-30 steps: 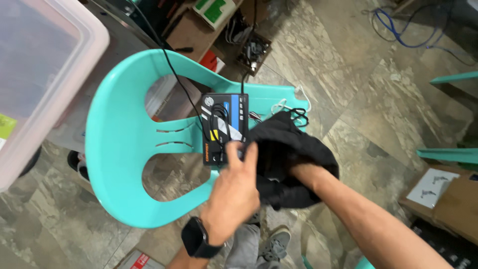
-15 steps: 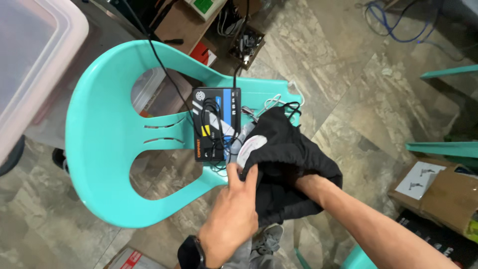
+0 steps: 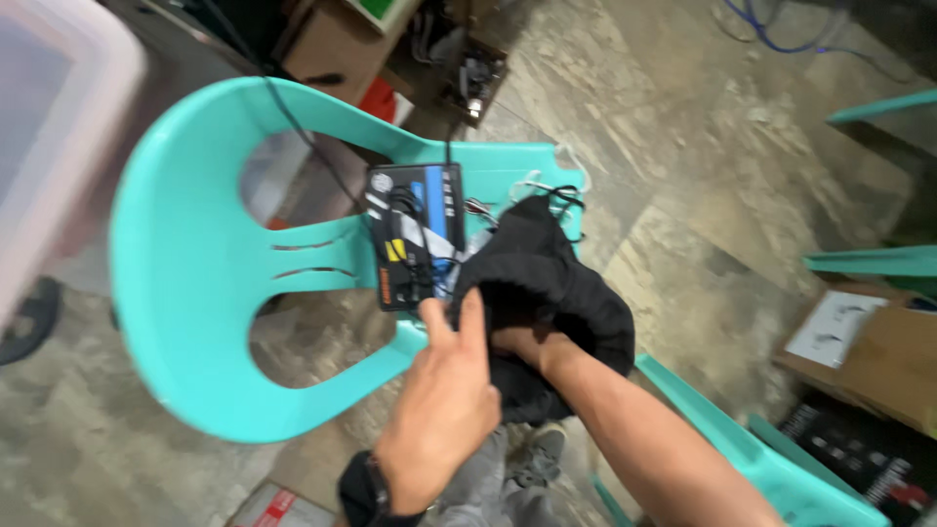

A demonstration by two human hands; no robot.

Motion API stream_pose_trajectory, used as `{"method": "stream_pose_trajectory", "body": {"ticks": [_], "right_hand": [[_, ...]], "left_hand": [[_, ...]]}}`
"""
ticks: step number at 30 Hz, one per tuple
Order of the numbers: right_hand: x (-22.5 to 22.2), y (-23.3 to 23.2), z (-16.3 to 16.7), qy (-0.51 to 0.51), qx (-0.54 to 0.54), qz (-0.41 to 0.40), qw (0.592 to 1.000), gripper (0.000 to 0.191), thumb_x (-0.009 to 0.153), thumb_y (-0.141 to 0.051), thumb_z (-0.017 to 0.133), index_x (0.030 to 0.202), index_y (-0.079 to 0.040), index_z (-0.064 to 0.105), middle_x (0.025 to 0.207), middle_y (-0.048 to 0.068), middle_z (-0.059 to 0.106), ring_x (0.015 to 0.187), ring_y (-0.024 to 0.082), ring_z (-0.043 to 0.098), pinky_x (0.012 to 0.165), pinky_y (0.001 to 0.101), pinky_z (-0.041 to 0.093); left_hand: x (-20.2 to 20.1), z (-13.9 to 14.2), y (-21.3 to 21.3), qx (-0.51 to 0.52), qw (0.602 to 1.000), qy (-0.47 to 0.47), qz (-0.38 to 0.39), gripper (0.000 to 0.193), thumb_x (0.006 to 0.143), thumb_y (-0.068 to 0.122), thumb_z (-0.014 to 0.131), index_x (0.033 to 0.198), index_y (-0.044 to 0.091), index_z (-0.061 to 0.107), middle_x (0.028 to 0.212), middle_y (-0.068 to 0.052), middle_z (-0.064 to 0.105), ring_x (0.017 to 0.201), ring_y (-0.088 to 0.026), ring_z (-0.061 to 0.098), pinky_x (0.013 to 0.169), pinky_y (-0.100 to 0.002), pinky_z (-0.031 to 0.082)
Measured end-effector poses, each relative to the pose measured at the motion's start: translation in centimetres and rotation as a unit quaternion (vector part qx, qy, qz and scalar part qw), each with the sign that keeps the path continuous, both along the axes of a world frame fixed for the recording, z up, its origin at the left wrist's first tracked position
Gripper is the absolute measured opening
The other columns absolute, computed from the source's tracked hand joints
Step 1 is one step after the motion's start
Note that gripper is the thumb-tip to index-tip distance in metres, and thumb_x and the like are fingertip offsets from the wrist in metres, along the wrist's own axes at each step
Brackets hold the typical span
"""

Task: The person picks screws from a compartment organizer on a cluttered workbench, then uses a screwdriver to drive screws into a wooden cabinet enclosure that has a port panel inside. They use pliers on a cable, retrieve a cable from a plastic storage bin, and coil the cable by hand at the bench.

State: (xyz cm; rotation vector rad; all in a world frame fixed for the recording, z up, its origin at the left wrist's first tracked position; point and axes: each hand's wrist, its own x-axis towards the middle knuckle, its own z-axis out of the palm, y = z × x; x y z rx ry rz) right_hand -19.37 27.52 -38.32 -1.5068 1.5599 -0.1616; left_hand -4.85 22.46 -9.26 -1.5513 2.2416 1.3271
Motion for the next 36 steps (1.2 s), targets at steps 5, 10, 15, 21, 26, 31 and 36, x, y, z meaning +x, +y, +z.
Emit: {"method": "stream_pose_trajectory", "body": {"ticks": [5, 10, 15, 21, 26, 31, 36], "right_hand": [[2.9, -0.4, 1.1, -0.008, 0.017, 0.009, 1.000, 0.063, 0.097, -0.036, 0.053, 0.155, -0.017, 0.037, 0.161, 0.011, 0.037, 0.151, 0.027, 0.030, 0.124, 0.0405, 0.019], [3.8, -0.4, 4.2, -0.017, 0.038, 0.021, 0.999, 0.065, 0.098, -0.037, 0.052, 0.157, -0.018, 0.034, 0.163, 0.010, 0.035, 0.153, 0.027, 0.027, 0.125, 0.0406, 0.018], [3.4, -1.0, 4.3, -0.015, 0.038, 0.034, 0.999, 0.066, 0.098, -0.038, 0.052, 0.158, -0.019, 0.033, 0.164, 0.010, 0.035, 0.154, 0.026, 0.028, 0.125, 0.0400, 0.020], [3.6, 1.0, 1.2, -0.058, 0.096, 0.002, 0.994, 0.056, 0.101, -0.036, 0.047, 0.156, -0.026, 0.039, 0.161, 0.007, 0.044, 0.151, 0.019, 0.036, 0.123, 0.0365, 0.027], [4.4, 0.8, 2.1, -0.113, 0.107, -0.102, 0.983, 0.056, 0.100, -0.030, 0.048, 0.156, -0.028, 0.039, 0.159, 0.006, 0.048, 0.148, 0.017, 0.042, 0.120, 0.0344, 0.032], [5.4, -1.1, 3.0, -0.060, -0.003, -0.053, 0.997, 0.066, 0.099, -0.026, 0.053, 0.159, -0.019, 0.027, 0.161, 0.011, 0.038, 0.150, 0.023, 0.029, 0.121, 0.0371, 0.018], [6.6, -0.1, 2.8, -0.039, 0.079, 0.002, 0.996, 0.053, 0.099, -0.024, 0.051, 0.150, -0.014, 0.037, 0.145, 0.014, 0.047, 0.134, 0.026, 0.040, 0.110, 0.0392, 0.028]], "left_hand": [[-0.1, -0.5, -0.6, -0.013, 1.000, 0.012, 0.011, 0.088, 0.069, -0.011, 0.063, 0.149, -0.005, 0.028, 0.128, -0.037, 0.036, 0.082, -0.051, 0.065, 0.070, -0.052, 0.054], [0.6, -0.7, -0.6, -0.007, 1.000, 0.020, 0.022, 0.089, 0.069, -0.010, 0.064, 0.150, -0.003, 0.028, 0.130, -0.038, 0.036, 0.084, -0.050, 0.065, 0.072, -0.051, 0.055], [0.8, -2.2, -1.2, -0.056, 0.998, -0.012, 0.027, 0.085, 0.072, -0.007, 0.065, 0.150, 0.001, 0.032, 0.129, -0.036, 0.038, 0.082, -0.050, 0.066, 0.072, -0.053, 0.055], [0.8, -2.4, -1.9, -0.062, 0.996, 0.056, 0.026, 0.082, 0.071, -0.006, 0.065, 0.147, 0.000, 0.036, 0.126, -0.036, 0.040, 0.082, -0.054, 0.064, 0.076, -0.054, 0.055], [1.0, -1.0, -1.2, -0.038, 0.998, 0.054, 0.009, 0.083, 0.075, -0.005, 0.064, 0.152, 0.001, 0.032, 0.124, -0.036, 0.042, 0.083, -0.054, 0.065, 0.076, -0.053, 0.056], [3.0, -1.9, -0.7, -0.032, 0.999, -0.006, -0.008, 0.095, 0.070, -0.006, 0.065, 0.155, 0.001, 0.024, 0.128, -0.037, 0.040, 0.084, -0.054, 0.064, 0.076, -0.055, 0.056], [3.7, -2.8, 0.4, -0.067, 0.996, 0.060, 0.027, 0.092, 0.070, -0.006, 0.067, 0.153, 0.000, 0.028, 0.130, -0.039, 0.041, 0.087, -0.054, 0.064, 0.076, -0.057, 0.054]]}}
